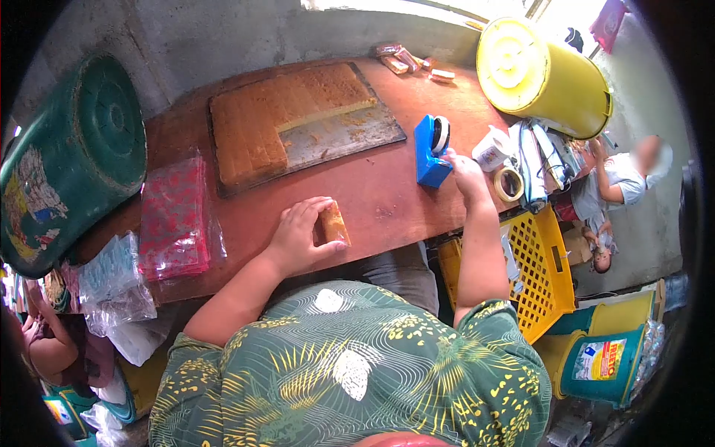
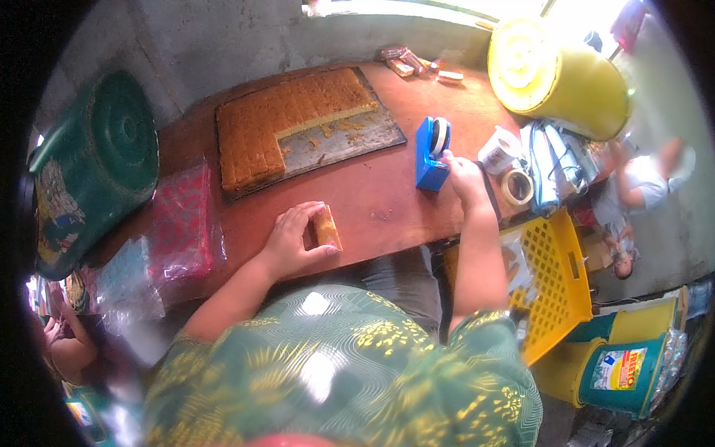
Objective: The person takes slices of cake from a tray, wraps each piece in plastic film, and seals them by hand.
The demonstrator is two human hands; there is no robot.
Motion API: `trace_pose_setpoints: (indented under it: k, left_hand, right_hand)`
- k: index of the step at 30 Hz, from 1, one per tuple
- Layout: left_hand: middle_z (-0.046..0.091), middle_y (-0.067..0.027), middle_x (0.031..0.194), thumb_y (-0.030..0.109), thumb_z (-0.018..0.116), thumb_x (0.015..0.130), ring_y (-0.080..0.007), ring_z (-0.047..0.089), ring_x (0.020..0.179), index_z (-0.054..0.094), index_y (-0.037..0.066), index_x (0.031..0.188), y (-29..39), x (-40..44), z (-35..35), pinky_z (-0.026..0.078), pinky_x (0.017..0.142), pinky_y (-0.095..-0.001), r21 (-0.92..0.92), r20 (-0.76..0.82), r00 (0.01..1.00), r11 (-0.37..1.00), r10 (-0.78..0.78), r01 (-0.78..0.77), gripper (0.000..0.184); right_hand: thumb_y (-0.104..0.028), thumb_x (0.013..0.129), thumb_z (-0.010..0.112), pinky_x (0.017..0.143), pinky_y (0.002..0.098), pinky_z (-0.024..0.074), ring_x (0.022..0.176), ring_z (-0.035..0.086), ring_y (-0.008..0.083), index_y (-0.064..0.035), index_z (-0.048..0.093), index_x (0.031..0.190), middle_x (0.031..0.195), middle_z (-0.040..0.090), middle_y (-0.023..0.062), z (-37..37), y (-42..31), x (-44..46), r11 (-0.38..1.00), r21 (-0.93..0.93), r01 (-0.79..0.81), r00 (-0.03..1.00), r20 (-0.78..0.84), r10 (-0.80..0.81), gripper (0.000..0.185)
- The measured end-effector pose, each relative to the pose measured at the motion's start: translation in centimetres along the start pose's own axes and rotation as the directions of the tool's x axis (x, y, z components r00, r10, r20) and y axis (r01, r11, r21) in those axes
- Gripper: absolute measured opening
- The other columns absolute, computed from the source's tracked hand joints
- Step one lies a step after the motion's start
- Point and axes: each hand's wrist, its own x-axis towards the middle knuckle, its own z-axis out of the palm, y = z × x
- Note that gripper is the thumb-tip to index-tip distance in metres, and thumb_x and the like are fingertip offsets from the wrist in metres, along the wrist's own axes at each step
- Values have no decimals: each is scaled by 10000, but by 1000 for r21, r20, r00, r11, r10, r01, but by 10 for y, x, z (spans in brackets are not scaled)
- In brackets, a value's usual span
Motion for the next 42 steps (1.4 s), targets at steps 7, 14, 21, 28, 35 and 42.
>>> trace_pose_setpoints:
  k: [7, 14, 21, 28, 35, 42]
  left_hand:
    - [553, -132, 1510, 471, 808, 843, -313, 494, 1425, 543, 66, 1438, 1, -1, -4, 345, 1191, -477, -7, 5, 1000, 1000, 2, -2, 767]
    - [564, -152, 1501, 425, 785, 875, -338, 510, 1413, 554, 63, 1431, -10, -2, 3, 365, 1182, -476, -20, -14, 999, 999, 32, -33, 702]
    - [570, -130, 1505, 372, 788, 868, -312, 518, 1411, 564, 73, 1432, -4, -3, 0, 373, 1175, -459, -52, -7, 1000, 998, -27, 26, 676]
    - [573, -134, 1502, 148, 722, 822, -320, 523, 1406, 568, 64, 1432, -14, -3, 2, 388, 1176, -456, -30, -25, 1000, 999, 16, -17, 635]
    - [601, -134, 1440, 119, 761, 782, -331, 558, 1349, 612, 72, 1309, -5, -6, 4, 406, 1149, -474, 67, -70, 997, 997, 36, -31, 550]
    - [690, -104, 1218, 211, 860, 772, -326, 616, 1233, 630, 89, 1120, -2, -1, 6, 428, 1096, -484, -51, -54, 998, 998, 26, -29, 434]
  right_hand:
    - [-290, 978, 737, 855, 447, 474, 911, 628, 292, -13, 709, 836, 927, 687, 142, 28, -21, -45, 853, -317, 414, 854, -188, -485, 313]
    - [-280, 949, 746, 835, 488, 492, 904, 621, 376, -24, 734, 816, 926, 684, 185, 22, 35, -52, 753, -546, 367, 859, -110, -499, 288]
    - [-151, 837, 854, 882, 400, 551, 969, 665, 279, -53, 799, 918, 1003, 682, 126, 101, -48, -169, 759, 178, 626, 592, 525, -612, 139]
    - [-155, 797, 922, 729, 305, 560, 858, 639, 158, -40, 574, 1254, 1078, 599, 79, 140, -42, -156, 927, 220, 305, 787, 489, -375, 586]
    - [-247, 902, 829, 771, 356, 572, 874, 636, 213, -39, 572, 1295, 1127, 618, 84, 99, -58, -97, 866, 95, 491, 870, -18, -492, 514]
    - [-328, 1027, 704, 864, 331, 496, 1036, 618, 168, -16, 761, 1062, 1117, 725, 101, 3, -26, -8, 993, 61, -98, 994, 57, 94, 320]
